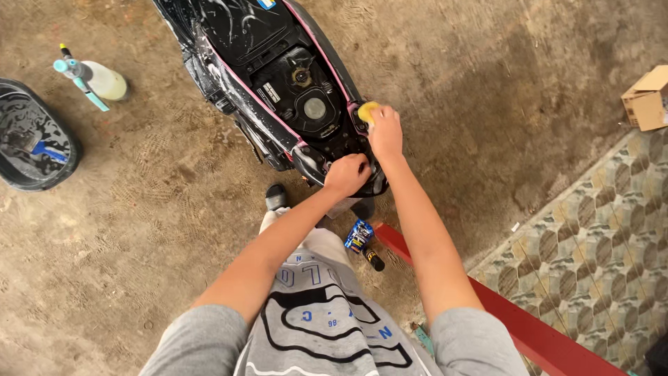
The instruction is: The person sprays a cleaning solution onto a black scooter with pink accents using a handheld pump sprayer. They then use a yellow sponge to scrub the scooter's body panels, including the seat area and side panels, repeatedly dipping the sponge into a bucket of soapy water to rinse it.
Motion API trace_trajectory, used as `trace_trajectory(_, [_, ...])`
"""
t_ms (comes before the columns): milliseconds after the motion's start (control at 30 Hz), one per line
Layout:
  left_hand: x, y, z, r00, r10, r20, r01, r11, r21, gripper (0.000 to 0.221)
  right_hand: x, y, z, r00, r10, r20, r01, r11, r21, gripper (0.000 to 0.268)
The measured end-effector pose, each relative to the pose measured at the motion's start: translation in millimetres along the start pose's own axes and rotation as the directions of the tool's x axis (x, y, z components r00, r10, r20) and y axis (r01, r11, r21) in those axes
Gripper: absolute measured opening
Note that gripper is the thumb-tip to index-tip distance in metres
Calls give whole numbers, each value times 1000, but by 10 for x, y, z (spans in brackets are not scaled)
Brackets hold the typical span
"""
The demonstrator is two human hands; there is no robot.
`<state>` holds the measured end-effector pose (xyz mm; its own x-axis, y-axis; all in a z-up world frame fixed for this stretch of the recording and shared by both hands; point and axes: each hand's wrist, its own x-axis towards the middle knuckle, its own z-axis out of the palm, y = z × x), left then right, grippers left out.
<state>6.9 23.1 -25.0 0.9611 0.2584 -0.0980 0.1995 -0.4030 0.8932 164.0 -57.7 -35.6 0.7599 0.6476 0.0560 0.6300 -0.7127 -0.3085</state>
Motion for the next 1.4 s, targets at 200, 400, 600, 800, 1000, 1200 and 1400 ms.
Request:
trace_trajectory(200, [22,9,-39,996,37,83,-42,997,59,26,-1001,-189,-536,992,111,-67,-105,991,86,33])
trace_trajectory(400, [106,74,23,991,-133,-1,133,991,15,27,-1302,-270,-469,985,134,-110,-118,983,141,36])
trace_trajectory(600, [13,326,-9,983,-99,-155,111,991,71,28,-953,11,-212,988,-27,-150,50,987,155,38])
trace_trajectory(800, [-59,434,18,921,-97,-378,151,982,116,22,80,206,35,967,-249,62,239,961,137,30])
trace_trajectory(1000, [49,335,131,742,-271,-613,353,935,14,18,738,171,388,930,-333,159,337,941,-4,17])
trace_trajectory(1200, [90,280,171,747,-272,-607,401,912,86,20,66,280,-104,868,-487,92,488,873,15,30])
trace_trajectory(1400, [34,295,220,802,-244,-546,370,920,133,24,-7,175,-387,945,-300,133,292,953,76,20])
